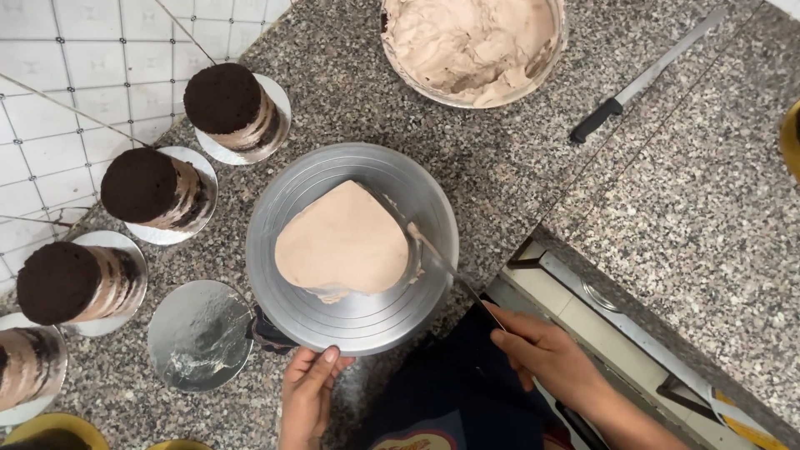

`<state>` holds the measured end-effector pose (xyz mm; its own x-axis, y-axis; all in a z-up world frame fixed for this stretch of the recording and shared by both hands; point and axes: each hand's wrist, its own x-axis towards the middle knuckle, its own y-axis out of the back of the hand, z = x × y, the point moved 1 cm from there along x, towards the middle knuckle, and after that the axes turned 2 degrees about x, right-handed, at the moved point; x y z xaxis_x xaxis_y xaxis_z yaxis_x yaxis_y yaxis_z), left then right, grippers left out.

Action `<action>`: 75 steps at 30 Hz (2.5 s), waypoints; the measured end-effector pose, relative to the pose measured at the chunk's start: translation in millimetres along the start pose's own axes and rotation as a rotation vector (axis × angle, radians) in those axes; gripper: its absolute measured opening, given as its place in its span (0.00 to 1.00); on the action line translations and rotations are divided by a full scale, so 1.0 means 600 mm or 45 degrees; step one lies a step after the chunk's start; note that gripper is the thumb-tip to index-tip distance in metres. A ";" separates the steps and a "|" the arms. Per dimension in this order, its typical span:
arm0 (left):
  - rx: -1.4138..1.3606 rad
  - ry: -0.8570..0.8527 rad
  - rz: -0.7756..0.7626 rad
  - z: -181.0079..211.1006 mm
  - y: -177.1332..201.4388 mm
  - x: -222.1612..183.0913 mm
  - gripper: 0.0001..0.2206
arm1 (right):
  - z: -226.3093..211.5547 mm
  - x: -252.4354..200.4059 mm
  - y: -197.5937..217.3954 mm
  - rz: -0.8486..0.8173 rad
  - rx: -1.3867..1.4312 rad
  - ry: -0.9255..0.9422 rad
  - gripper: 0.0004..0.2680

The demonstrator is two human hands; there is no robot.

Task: Smoothing chocolate frosting on a heart-shaped cake using an offset spatula on a turntable.

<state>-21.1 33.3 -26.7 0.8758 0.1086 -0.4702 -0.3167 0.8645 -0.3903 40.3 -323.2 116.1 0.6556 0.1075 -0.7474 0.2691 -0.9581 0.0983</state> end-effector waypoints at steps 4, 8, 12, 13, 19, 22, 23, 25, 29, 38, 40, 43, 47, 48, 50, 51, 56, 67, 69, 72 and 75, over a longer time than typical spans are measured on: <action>0.016 0.021 0.004 0.008 -0.017 -0.007 0.10 | -0.021 -0.005 -0.008 0.011 -0.102 0.070 0.20; 0.008 0.043 0.047 0.009 -0.021 -0.010 0.11 | -0.045 -0.018 -0.011 -0.001 -0.223 0.113 0.21; 0.021 0.023 0.033 0.008 -0.025 -0.011 0.11 | -0.037 -0.021 -0.004 -0.077 -0.261 0.042 0.22; 0.020 0.027 0.031 0.006 -0.019 -0.010 0.11 | -0.017 -0.022 0.006 -0.074 -0.261 0.039 0.22; 0.032 -0.057 0.027 -0.011 0.032 0.010 0.08 | 0.072 -0.003 0.062 -0.087 0.073 -0.090 0.21; -0.156 -0.218 0.011 -0.024 0.049 0.026 0.05 | 0.027 0.010 0.070 0.165 0.024 0.141 0.21; -0.192 -0.211 0.070 -0.019 0.040 0.024 0.07 | 0.003 0.021 0.073 0.413 -0.244 0.535 0.21; -0.244 -0.212 0.134 -0.005 0.017 0.016 0.10 | -0.024 0.066 0.083 0.647 -0.529 0.941 0.21; -0.092 -0.083 -0.010 0.005 -0.036 -0.001 0.10 | -0.037 0.187 0.112 1.078 -0.870 1.214 0.21; -0.176 -0.088 0.116 -0.034 -0.023 0.003 0.12 | 0.046 0.234 0.087 0.948 -1.123 0.940 0.19; -0.213 -0.104 0.209 -0.040 -0.021 0.008 0.12 | 0.054 0.203 0.086 0.838 -1.062 0.937 0.18; -0.322 -0.170 0.306 -0.053 -0.028 0.012 0.13 | 0.014 0.161 0.108 0.664 -0.620 0.719 0.16; -0.155 -0.152 0.053 -0.024 -0.075 0.001 0.14 | -0.114 0.073 0.141 0.629 -0.668 1.050 0.13; -0.139 -0.109 -0.065 -0.014 -0.085 -0.001 0.15 | -0.146 0.051 0.145 0.601 -0.836 1.251 0.11; -0.154 -0.183 -0.071 -0.024 -0.082 0.001 0.14 | -0.202 0.052 0.173 0.536 -1.056 1.438 0.09; -0.157 -0.258 -0.097 -0.028 -0.081 0.003 0.13 | -0.231 0.053 0.184 0.478 -1.263 1.623 0.07; -0.287 -0.360 0.041 -0.016 -0.090 -0.010 0.14 | -0.340 0.011 0.093 0.226 -1.936 1.650 0.09; -0.360 -0.446 0.072 0.008 -0.091 -0.002 0.13 | -0.440 -0.111 -0.266 -0.091 -3.166 2.417 0.10; -0.408 -0.491 0.104 0.018 -0.092 0.001 0.13 | -0.443 -0.102 -0.280 -0.315 -3.697 1.932 0.07; -0.360 -0.472 0.109 0.025 -0.089 0.008 0.13 | -0.438 -0.088 -0.285 -0.278 -3.666 2.223 0.13; -0.347 -0.463 0.129 0.019 -0.081 0.022 0.14 | -0.438 -0.079 -0.285 -0.232 -3.615 2.361 0.15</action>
<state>10.2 -1.8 -4.8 0.8909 0.3932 -0.2276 -0.4490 0.6855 -0.5732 148.7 -94.5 307.1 -0.1299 0.8316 -0.5400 -0.8084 0.2265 0.5433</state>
